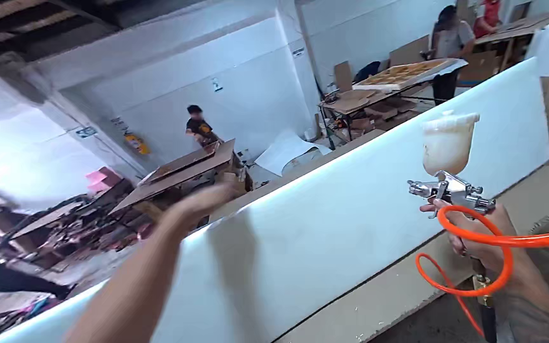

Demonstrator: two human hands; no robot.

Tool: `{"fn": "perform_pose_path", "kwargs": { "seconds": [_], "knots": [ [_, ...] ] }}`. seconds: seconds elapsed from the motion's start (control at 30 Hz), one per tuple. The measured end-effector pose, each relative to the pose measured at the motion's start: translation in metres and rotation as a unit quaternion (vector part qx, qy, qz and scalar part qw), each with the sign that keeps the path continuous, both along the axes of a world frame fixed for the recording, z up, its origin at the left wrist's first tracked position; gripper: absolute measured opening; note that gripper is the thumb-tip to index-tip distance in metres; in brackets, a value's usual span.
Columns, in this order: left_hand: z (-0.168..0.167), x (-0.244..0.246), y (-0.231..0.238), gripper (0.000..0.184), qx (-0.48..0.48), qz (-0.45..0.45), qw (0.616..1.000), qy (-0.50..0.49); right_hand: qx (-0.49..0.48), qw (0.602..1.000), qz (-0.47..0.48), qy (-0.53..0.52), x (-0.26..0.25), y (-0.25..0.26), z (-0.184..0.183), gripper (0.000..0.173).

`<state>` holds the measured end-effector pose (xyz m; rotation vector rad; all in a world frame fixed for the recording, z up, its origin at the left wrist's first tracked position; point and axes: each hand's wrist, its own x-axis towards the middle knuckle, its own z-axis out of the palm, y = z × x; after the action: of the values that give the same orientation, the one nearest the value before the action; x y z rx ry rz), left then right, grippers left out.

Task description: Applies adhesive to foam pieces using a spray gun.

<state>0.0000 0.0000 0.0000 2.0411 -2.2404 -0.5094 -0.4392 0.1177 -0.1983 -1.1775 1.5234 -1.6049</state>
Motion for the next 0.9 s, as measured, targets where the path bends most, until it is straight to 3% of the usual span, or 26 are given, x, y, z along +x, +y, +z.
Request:
{"fn": "perform_pose_path", "kwargs": {
  "seconds": [0.03, 0.1, 0.17, 0.3, 0.4, 0.5, 0.63, 0.67, 0.77, 0.8, 0.83, 0.9],
  "knots": [
    [-0.029, -0.006, -0.023, 0.058, 0.077, 0.051, 0.995, 0.039, -0.018, 0.999, 0.028, -0.022, -0.01, -0.004, -0.014, 0.024],
    [-0.068, -0.014, -0.096, 0.07, 0.088, 0.058, 0.99, 0.088, -0.05, 0.996, 0.066, -0.034, -0.036, -0.007, -0.024, 0.026],
    [-0.072, -0.033, -0.154, 0.061, 0.07, 0.028, 0.991, 0.107, -0.042, 0.996, 0.06, -0.044, -0.066, -0.008, -0.037, 0.032],
    [-0.07, -0.057, -0.158, 0.049, 0.104, 0.105, 0.987, 0.071, -0.033, 0.993, 0.08, -0.081, -0.106, -0.008, -0.066, 0.03],
    [-0.062, -0.082, -0.137, 0.059, 0.059, 0.179, 0.979, 0.073, -0.081, 0.986, 0.11, -0.091, -0.126, -0.019, -0.078, 0.027],
    [-0.062, -0.107, -0.115, 0.067, 0.006, 0.161, 0.985, 0.055, -0.133, 0.979, 0.124, -0.094, -0.136, -0.028, -0.085, 0.026],
    [-0.064, -0.123, -0.07, 0.044, 0.037, 0.104, 0.991, 0.08, -0.158, 0.97, 0.147, -0.114, -0.145, -0.038, -0.103, 0.024],
    [-0.061, -0.121, -0.063, 0.049, 0.041, 0.081, 0.993, 0.075, -0.152, 0.97, 0.15, -0.118, -0.147, -0.04, -0.108, 0.024],
    [-0.058, -0.127, -0.046, 0.123, 0.029, 0.013, 0.997, -0.072, -0.125, 0.973, 0.151, -0.119, -0.153, -0.04, -0.123, 0.025],
    [-0.061, -0.134, -0.04, 0.138, 0.016, -0.001, 0.989, -0.144, -0.117, 0.974, 0.153, -0.123, -0.154, -0.039, -0.128, 0.025],
    [-0.067, -0.141, -0.032, 0.144, -0.003, -0.004, 0.98, -0.2, -0.109, 0.974, 0.155, -0.125, -0.155, -0.037, -0.133, 0.025],
    [-0.077, -0.146, -0.013, 0.139, -0.058, -0.001, 0.967, -0.247, -0.093, 0.974, 0.158, -0.135, -0.154, -0.034, -0.14, 0.024]
  ]
}}
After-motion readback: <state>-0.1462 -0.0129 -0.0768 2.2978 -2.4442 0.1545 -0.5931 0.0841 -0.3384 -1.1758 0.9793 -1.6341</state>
